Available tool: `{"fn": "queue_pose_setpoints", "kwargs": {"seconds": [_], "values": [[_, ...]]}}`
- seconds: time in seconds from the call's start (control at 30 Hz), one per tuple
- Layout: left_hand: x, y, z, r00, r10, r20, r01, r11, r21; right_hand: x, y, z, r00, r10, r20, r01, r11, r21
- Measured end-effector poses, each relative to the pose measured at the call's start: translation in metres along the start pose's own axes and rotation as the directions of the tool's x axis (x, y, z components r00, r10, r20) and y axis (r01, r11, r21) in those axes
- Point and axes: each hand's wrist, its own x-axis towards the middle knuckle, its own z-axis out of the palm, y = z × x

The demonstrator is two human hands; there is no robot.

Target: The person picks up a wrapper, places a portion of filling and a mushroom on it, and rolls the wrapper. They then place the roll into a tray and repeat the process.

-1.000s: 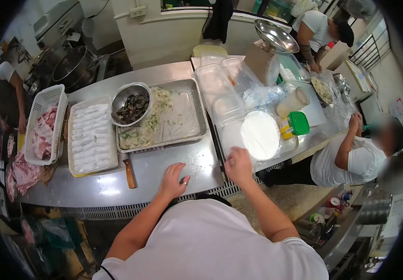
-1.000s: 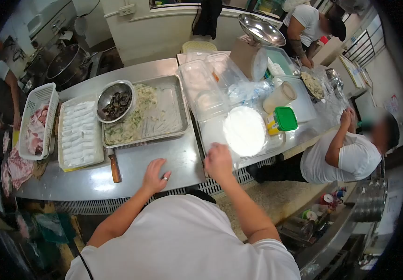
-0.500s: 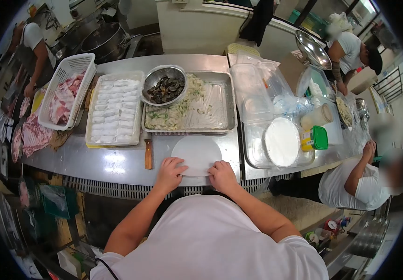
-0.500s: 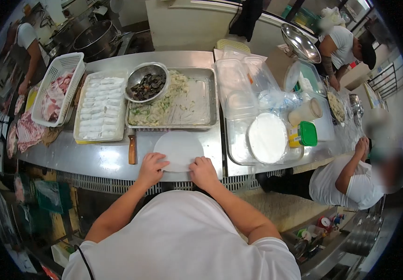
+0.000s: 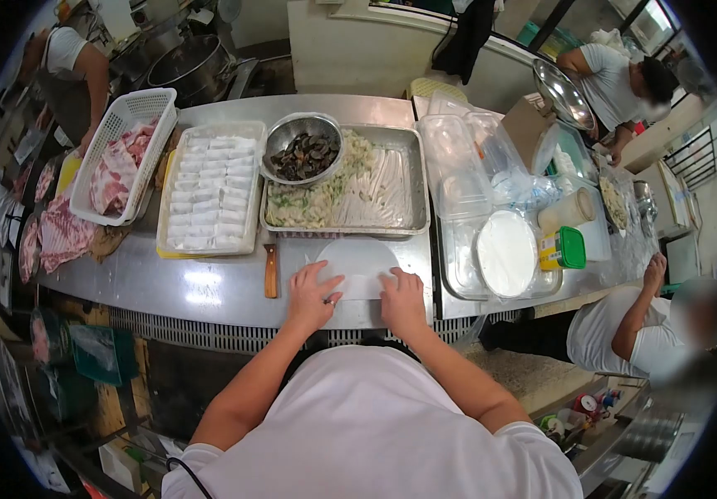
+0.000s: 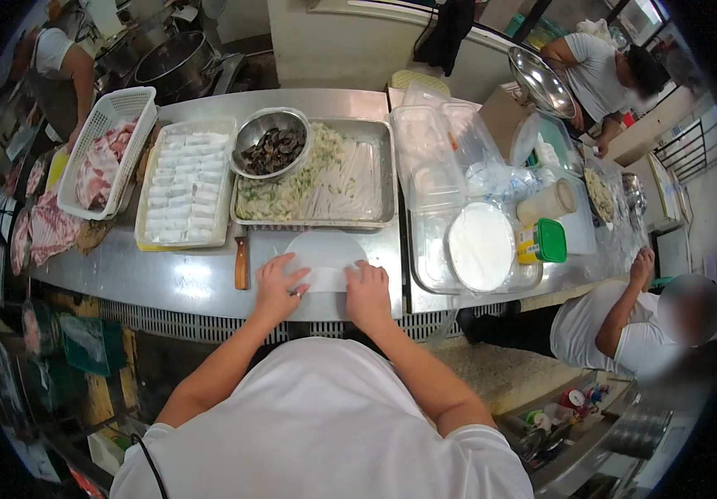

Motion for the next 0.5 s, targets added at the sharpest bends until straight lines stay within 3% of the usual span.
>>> {"fn": "queue_pose_setpoints", "kwargs": {"seconds": [0.07, 0.2, 0.3, 0.33, 0.43, 0.5], "values": [[-0.005, -0.010, 0.005, 0.991, 0.118, 0.067, -0.121, 0.992, 0.030, -0.008, -0.006, -0.011, 0.971, -0.225, 0.079, 0.232, 0.968, -0.096], [-0.010, -0.007, 0.005, 0.994, 0.079, 0.074, -0.083, 0.995, 0.062, -0.032, 0.011, -0.020, 0.956, -0.116, 0.271, 0.140, 0.987, -0.073], [-0.010, -0.006, 0.005, 0.997, 0.046, 0.068, -0.050, 0.997, 0.052, -0.043, 0.038, -0.036, 0.962, -0.025, 0.272, 0.065, 0.988, -0.138], [-0.011, -0.007, 0.005, 0.997, 0.050, 0.061, -0.053, 0.997, 0.050, -0.043, 0.043, -0.045, 0.971, -0.038, 0.236, 0.076, 0.985, -0.154], [-0.010, -0.009, 0.008, 0.998, 0.060, 0.036, -0.062, 0.997, 0.043, -0.017, 0.051, -0.050, 0.995, -0.028, 0.097, 0.014, 0.990, 0.143], [-0.011, -0.010, 0.009, 0.998, 0.056, 0.026, -0.057, 0.998, 0.036, 0.024, 0.047, -0.053, 1.000, -0.020, -0.002, 0.020, 0.972, 0.234]]}}
